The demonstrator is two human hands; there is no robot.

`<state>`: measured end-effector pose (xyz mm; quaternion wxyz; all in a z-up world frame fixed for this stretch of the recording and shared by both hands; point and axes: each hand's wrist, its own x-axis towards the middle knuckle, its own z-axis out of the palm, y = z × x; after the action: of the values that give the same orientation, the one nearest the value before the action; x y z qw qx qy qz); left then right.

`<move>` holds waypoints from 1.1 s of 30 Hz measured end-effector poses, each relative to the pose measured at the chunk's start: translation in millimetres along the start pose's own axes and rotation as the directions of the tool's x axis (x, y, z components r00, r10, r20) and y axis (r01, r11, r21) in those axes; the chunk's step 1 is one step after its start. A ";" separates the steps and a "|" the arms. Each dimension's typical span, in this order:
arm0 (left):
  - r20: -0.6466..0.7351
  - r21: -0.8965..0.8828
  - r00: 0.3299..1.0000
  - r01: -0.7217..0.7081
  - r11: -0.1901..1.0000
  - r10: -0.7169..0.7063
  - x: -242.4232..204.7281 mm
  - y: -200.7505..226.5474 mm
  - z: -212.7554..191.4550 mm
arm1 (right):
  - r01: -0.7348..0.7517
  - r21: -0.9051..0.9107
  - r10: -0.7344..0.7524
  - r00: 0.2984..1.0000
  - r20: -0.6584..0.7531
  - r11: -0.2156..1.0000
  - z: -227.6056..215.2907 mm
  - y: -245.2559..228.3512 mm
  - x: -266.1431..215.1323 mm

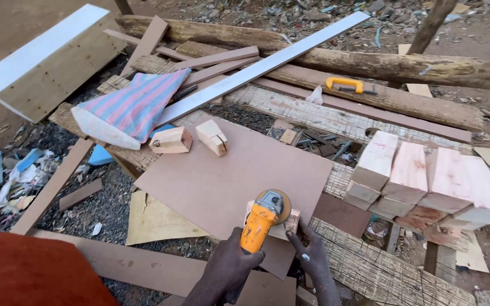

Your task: Using a handheld angle grinder to sand and smooth the surfaces of small wooden blocks on a pallet workbench.

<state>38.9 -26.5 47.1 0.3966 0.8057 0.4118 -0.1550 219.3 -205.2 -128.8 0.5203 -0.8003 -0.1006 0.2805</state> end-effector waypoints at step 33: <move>0.080 0.001 0.995 0.051 0.999 -0.051 -19.6 29.7 -19.7 | 0.089 -0.040 -0.088 0.996 0.027 0.995 -2.5 19.0 1.2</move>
<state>48.7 -32.3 86.2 0.4092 0.7877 0.4162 -0.1970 219.2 -214.9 -145.3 0.5143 -0.8020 -0.1481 0.2651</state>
